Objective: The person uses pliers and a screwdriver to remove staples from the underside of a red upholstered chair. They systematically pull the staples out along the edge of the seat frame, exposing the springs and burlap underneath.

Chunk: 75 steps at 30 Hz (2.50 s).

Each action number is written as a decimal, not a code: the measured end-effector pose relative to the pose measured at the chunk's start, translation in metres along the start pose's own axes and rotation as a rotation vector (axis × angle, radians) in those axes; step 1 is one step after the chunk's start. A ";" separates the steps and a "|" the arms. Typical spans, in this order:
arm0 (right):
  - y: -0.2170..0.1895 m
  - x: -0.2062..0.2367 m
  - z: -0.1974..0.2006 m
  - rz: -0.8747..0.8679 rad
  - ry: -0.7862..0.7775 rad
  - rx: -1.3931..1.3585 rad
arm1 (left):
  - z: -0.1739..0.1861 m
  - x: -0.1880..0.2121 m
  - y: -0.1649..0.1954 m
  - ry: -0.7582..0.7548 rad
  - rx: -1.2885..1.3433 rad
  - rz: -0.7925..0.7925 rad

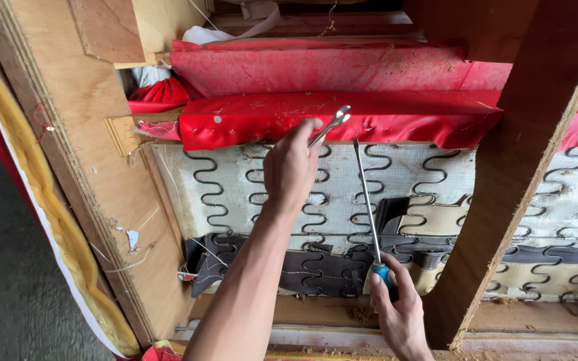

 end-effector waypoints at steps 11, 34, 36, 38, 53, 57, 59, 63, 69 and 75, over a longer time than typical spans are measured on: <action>0.006 0.017 0.006 0.004 -0.055 -0.060 | -0.024 -0.010 -0.005 -0.262 -0.118 -0.033; -0.002 -0.072 -0.028 0.226 -0.050 0.379 | -0.076 0.092 -0.056 -0.180 0.641 0.812; -0.014 -0.084 -0.022 0.407 -0.023 0.405 | -0.080 0.089 -0.056 -0.173 0.650 0.773; -0.014 -0.097 -0.013 0.413 0.009 0.462 | -0.084 0.086 -0.052 -0.170 0.713 0.706; 0.016 -0.181 0.015 0.146 -0.388 0.482 | -0.084 0.094 -0.065 0.010 0.826 0.876; -0.032 -0.160 0.015 0.359 -0.307 0.783 | -0.058 0.100 -0.066 -0.092 0.677 0.895; -0.047 -0.139 0.017 0.387 -0.254 0.663 | -0.053 0.100 -0.057 -0.129 0.666 0.877; -0.042 -0.121 0.022 0.362 -0.119 0.618 | -0.074 0.114 -0.051 -0.183 0.610 1.093; -0.011 -0.128 0.021 0.248 -0.083 0.665 | -0.099 0.107 -0.041 0.010 0.936 0.937; -0.008 -0.110 0.005 0.207 -0.289 0.436 | -0.112 0.128 -0.049 0.023 1.142 1.229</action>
Point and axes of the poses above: each hand's wrist, its own x-axis away from the middle knuckle, its own z-axis out of the back of the hand, y = z × x, the point moved 8 cm from there along -x, towards the middle knuckle, and after that the axes turned 10 degrees about y, right-handed, at the moved point
